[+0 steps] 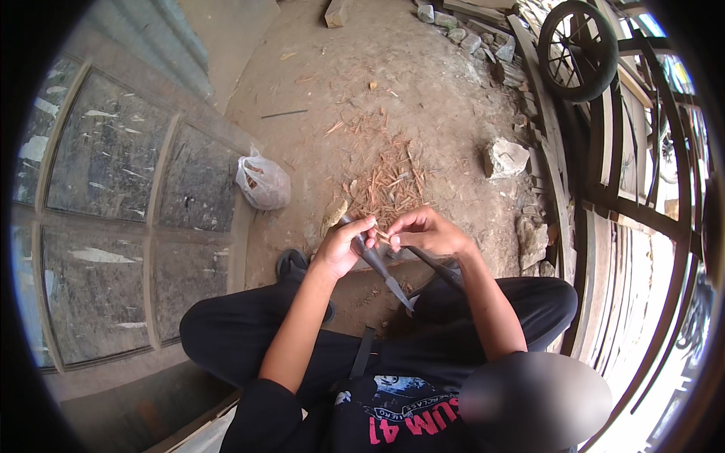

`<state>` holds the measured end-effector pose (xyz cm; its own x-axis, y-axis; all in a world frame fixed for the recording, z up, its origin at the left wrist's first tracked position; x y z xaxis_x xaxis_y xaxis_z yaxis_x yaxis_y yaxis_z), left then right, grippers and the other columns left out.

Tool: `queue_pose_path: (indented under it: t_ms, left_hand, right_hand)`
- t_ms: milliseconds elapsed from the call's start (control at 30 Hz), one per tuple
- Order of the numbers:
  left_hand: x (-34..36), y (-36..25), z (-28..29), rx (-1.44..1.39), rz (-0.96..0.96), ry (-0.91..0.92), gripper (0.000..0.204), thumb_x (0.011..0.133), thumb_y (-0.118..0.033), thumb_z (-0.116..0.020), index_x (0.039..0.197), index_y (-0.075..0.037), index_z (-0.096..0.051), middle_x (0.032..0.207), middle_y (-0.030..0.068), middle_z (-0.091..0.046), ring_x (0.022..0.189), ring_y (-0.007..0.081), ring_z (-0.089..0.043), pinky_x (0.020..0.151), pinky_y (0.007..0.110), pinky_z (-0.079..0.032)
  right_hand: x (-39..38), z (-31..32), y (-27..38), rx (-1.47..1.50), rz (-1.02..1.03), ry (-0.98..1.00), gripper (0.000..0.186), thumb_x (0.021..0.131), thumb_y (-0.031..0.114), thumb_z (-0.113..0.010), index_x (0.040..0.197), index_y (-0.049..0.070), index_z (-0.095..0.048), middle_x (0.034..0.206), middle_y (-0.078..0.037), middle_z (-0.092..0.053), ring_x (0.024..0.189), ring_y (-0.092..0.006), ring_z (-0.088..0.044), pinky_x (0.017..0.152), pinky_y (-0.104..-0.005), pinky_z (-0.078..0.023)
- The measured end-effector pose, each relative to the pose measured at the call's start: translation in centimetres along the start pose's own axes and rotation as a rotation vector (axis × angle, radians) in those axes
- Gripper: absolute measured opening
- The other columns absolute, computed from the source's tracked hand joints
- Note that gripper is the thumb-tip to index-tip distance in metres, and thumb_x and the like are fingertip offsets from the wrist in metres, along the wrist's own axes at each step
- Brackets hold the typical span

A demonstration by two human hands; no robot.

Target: The person sits on the ground and uses a hammer and chisel to carve a small cylindrical wooden piece. They repeatedly strike the chisel to remove wood shavings, occasionally pausing to clear debris from the work area.

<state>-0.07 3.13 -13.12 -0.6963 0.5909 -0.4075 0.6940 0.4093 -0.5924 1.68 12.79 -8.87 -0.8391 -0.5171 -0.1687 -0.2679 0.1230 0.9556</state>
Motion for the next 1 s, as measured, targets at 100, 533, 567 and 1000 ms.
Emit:
queue_pose_path:
  t_ms: [100,533,567,1000]
  left_hand:
    - [-0.1,-0.3,0.1,0.157,-0.042,-0.023,0.012,0.081,-0.013,-0.067,0.079,-0.006,-0.057,0.067,0.0037,-0.056,0.060,0.0138,-0.052,0.065,0.031,-0.045]
    - [-1.1,-5.5,1.6,0.758,-0.353,-0.316,0.017,0.078,-0.011,-0.071,0.073,-0.004,-0.056,0.066,-0.0003,-0.056,0.055,0.0073,-0.050,0.050,0.023,-0.041]
    - [-1.1,-5.6,1.4,0.854,-0.393,-0.305,0.019,0.077,-0.012,-0.072,0.074,-0.004,-0.056,0.066,-0.0004,-0.056,0.055,0.0073,-0.050,0.051,0.023,-0.041]
    - [0.1,-5.0,3.4,0.521,-0.414,-0.372,0.018,0.083,-0.009,-0.065,0.095,0.004,-0.061,0.084,0.0082,-0.064,0.069,0.0105,-0.056,0.064,0.024,-0.046]
  right_hand:
    - [-0.5,0.4,-0.3,-0.041,-0.008,0.089,0.014,0.085,0.001,-0.062,0.098,-0.004,-0.064,0.086,-0.006,-0.067,0.079,-0.0114,-0.061,0.074,-0.0257,-0.049]
    - [-0.9,3.9,0.0,-0.349,-0.060,-0.150,0.015,0.082,0.003,-0.062,0.095,-0.001,-0.068,0.085,-0.010,-0.069,0.079,-0.0151,-0.064,0.071,-0.0284,-0.050]
    - [-0.9,5.7,0.0,-0.511,-0.049,-0.272,0.015,0.083,0.003,-0.061,0.096,-0.002,-0.067,0.085,-0.011,-0.069,0.077,-0.0140,-0.064,0.070,-0.0278,-0.051]
    - [-2.3,15.1,-10.9,-0.743,-0.190,-0.668,0.016,0.085,0.012,-0.060,0.089,-0.004,-0.062,0.070,-0.009,-0.067,0.062,-0.0133,-0.063,0.056,-0.0280,-0.049]
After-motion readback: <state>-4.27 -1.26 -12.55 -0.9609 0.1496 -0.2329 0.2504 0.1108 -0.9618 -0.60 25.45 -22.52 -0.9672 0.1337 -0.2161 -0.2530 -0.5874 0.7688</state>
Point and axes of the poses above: each hand's wrist, its own x-axis towards the middle knuckle, its own z-axis out of the back of the hand, y = z × x, the point moved 10 cm from there along x, towards the middle knuckle
